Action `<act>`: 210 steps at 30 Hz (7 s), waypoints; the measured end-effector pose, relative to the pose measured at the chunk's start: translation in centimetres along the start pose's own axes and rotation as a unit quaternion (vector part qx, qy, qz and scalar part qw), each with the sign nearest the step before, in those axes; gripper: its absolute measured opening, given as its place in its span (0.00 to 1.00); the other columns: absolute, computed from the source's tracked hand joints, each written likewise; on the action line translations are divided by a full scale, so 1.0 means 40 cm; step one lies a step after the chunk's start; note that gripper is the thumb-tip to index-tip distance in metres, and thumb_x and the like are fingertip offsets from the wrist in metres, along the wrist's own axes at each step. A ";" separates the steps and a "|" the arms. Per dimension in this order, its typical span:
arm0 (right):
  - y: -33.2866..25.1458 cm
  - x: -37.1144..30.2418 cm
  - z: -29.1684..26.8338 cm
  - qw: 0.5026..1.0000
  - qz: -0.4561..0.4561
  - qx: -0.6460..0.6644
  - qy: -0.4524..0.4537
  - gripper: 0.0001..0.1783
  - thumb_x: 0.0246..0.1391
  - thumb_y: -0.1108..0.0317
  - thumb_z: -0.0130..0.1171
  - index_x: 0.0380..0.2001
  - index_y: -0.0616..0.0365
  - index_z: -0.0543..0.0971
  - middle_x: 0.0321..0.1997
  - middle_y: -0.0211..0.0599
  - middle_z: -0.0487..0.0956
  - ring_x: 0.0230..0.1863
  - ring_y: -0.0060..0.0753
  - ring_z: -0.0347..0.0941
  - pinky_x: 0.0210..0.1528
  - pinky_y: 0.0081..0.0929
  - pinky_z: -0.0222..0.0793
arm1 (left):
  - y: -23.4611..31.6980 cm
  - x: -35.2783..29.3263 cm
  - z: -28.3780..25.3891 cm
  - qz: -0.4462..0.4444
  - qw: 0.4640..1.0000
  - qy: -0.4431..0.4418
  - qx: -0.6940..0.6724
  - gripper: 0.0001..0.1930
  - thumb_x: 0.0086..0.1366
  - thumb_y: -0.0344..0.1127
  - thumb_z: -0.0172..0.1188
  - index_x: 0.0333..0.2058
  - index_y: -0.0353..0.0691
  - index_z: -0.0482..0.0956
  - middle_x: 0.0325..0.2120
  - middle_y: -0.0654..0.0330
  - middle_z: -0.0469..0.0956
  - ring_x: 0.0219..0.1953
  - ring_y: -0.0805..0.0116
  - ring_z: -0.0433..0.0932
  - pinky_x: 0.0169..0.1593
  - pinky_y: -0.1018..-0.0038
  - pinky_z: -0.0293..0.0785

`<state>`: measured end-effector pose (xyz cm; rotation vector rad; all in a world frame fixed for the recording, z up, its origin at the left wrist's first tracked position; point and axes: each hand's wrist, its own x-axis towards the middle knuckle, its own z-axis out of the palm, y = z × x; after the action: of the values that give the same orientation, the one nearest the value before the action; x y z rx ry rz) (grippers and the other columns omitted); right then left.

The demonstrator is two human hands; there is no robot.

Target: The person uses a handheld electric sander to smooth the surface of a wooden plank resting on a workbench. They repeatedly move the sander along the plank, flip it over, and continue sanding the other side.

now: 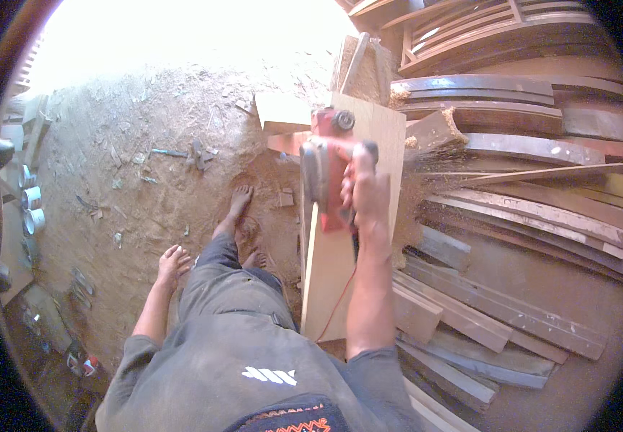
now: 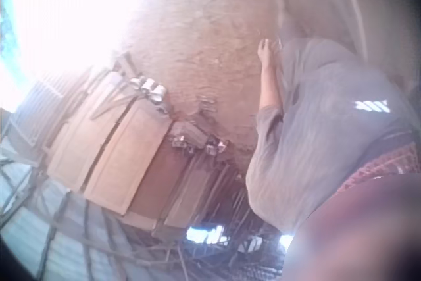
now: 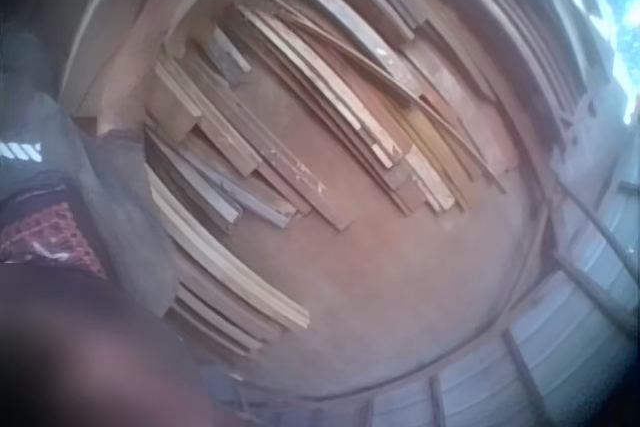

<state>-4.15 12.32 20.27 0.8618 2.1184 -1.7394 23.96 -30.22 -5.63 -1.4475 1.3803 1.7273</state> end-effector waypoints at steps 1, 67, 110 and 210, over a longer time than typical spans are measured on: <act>-0.045 0.072 0.002 0.999 -0.024 0.008 -0.032 0.30 0.68 0.40 0.50 0.37 0.59 0.81 0.19 0.20 0.64 0.14 0.14 0.59 0.15 0.19 0.56 | 0.051 -0.018 0.011 0.010 1.000 -0.003 -0.025 0.31 0.74 0.44 0.62 0.70 0.40 0.64 0.57 0.55 0.77 0.53 0.59 0.81 0.49 0.62 0.79; 0.321 -0.518 -0.181 0.996 0.079 -0.034 0.038 0.27 0.69 0.48 0.53 0.19 0.53 0.75 0.15 0.21 0.70 0.16 0.16 0.66 0.19 0.25 0.58 | 0.270 -0.017 0.370 0.158 0.943 -0.101 0.277 0.33 0.73 0.39 0.63 0.70 0.36 0.61 0.49 0.51 0.82 0.43 0.69 0.83 0.46 0.70 0.80; -0.126 0.258 -0.212 0.993 -0.116 0.024 0.001 0.30 0.68 0.42 0.51 0.36 0.60 0.86 0.18 0.21 0.66 0.14 0.14 0.60 0.14 0.22 0.55 | 0.341 -0.292 0.877 0.374 0.805 -0.272 0.372 0.30 0.77 0.42 0.54 0.71 0.39 0.55 0.55 0.42 0.80 0.56 0.43 0.81 0.60 0.52 0.73; 0.900 -1.097 -0.295 0.963 0.046 0.196 0.179 0.27 0.73 0.42 0.51 0.39 0.59 0.75 0.17 0.27 0.69 0.15 0.24 0.66 0.19 0.25 0.62 | 0.187 -1.043 0.751 0.265 0.649 -0.713 -0.014 0.32 0.65 0.44 0.72 0.61 0.30 0.73 0.52 0.56 0.79 0.53 0.69 0.77 0.59 0.71 0.71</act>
<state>53.72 15.30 18.69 1.4559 1.9141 -2.1212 18.05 3.53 33.40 0.6170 0.7394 2.2369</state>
